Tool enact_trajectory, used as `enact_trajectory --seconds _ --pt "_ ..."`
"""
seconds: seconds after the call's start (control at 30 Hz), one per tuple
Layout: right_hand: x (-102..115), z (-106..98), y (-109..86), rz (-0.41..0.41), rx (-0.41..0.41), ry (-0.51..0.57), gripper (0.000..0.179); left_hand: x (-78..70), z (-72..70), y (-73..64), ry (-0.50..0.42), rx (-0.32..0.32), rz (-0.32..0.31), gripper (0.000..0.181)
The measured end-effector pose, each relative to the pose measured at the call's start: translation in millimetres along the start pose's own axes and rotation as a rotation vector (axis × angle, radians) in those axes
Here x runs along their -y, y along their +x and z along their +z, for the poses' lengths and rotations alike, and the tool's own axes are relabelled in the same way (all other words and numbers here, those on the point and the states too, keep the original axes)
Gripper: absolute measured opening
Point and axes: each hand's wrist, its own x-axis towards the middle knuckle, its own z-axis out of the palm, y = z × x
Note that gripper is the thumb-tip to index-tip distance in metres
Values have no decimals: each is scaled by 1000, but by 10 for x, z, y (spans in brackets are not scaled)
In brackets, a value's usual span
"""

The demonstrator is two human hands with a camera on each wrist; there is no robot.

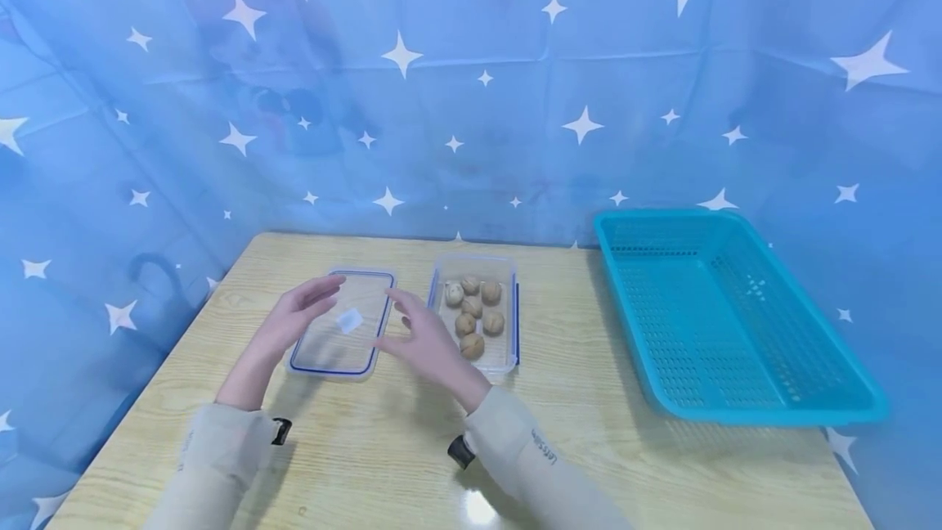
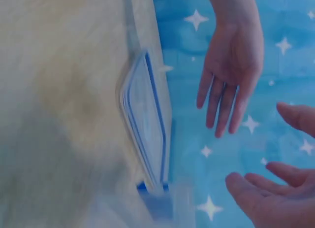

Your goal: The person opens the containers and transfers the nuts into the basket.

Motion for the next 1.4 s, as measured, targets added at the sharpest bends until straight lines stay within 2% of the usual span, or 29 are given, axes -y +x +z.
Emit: enact_trajectory --seconds 0.2,0.47,0.6,0.7,1.0,1.17,1.4 --pt "-54 -275 -17 31 -30 -55 70 -64 144 65 -24 1 26 46" --pt "-206 -545 -64 79 -61 -75 67 -116 372 112 -47 47 98 49" --pt "-271 -628 -101 105 -53 -66 68 -141 488 116 -55 75 92 53" --pt "-324 -670 -123 119 -52 -59 70 -142 566 116 -62 98 78 55" --pt "-447 -732 -177 147 -46 -141 67 -117 774 91 -86 163 61 62" --pt "-488 -733 -186 150 -34 -198 62 -90 899 76 -109 205 72 67" --pt "-556 -698 -195 146 -11 -200 62 -34 1039 67 -119 265 84 78"
